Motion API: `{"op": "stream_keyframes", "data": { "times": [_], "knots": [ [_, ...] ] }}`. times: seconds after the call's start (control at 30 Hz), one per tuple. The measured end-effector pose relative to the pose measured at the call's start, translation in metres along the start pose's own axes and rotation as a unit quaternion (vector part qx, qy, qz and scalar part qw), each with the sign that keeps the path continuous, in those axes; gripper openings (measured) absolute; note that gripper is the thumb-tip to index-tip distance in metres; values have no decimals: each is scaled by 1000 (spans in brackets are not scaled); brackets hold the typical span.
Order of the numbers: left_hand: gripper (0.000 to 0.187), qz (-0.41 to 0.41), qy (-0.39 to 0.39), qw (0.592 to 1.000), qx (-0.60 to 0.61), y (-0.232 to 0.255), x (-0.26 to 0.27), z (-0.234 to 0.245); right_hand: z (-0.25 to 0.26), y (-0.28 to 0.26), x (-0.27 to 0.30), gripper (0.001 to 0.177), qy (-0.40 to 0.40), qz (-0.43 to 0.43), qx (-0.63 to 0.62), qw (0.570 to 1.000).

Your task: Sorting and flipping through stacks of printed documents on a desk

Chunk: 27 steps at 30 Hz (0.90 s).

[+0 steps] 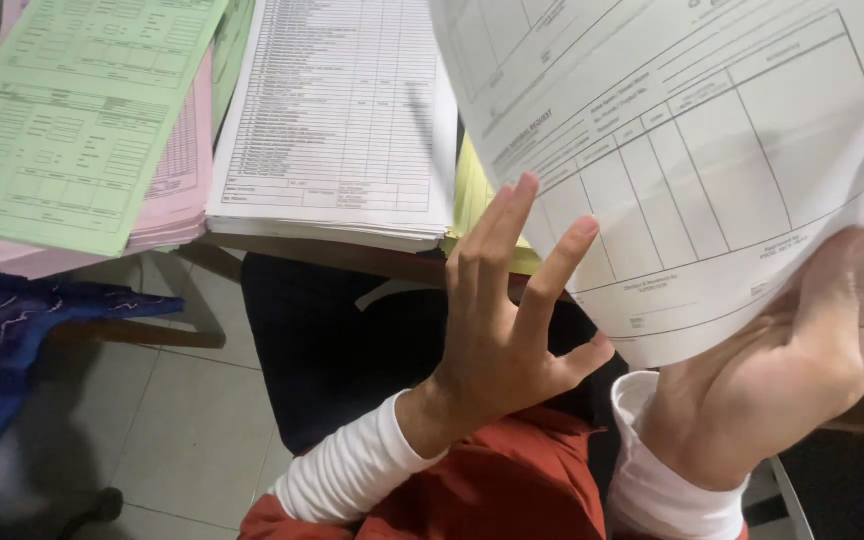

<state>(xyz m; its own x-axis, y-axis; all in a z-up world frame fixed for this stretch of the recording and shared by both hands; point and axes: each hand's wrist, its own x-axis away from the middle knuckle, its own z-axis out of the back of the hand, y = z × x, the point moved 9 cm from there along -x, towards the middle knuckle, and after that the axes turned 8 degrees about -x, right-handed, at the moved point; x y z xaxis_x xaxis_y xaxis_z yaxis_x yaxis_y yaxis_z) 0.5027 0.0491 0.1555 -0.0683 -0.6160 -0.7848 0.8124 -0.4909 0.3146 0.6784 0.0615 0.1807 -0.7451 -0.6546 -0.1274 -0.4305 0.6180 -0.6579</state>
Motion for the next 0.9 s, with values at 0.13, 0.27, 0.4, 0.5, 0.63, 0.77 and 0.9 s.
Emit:
{"op": "stream_keyframes", "data": {
  "times": [0.13,0.27,0.4,0.5,0.63,0.77,0.9],
  "knots": [
    [70,-11,39,999,-16,-2,-5,20,-2,19,13,54,44,-73,-150,985],
    [14,-64,59,988,-126,-15,-3,36,12,44,21,64,39,-109,-201,973],
    [32,-41,19,984,-173,-71,10,37,22,69,32,59,-264,-84,63,959],
    [32,15,18,991,-132,-115,8,54,-14,69,63,60,-406,-32,233,883],
    [48,37,-45,994,-97,-148,-5,83,-38,74,85,48,-527,167,379,743],
    [49,47,-104,986,-120,-175,-6,97,-52,93,98,43,-577,237,432,652],
    [51,46,-152,983,-95,-198,-11,105,-73,107,103,44,-607,251,454,603]
  ]
}}
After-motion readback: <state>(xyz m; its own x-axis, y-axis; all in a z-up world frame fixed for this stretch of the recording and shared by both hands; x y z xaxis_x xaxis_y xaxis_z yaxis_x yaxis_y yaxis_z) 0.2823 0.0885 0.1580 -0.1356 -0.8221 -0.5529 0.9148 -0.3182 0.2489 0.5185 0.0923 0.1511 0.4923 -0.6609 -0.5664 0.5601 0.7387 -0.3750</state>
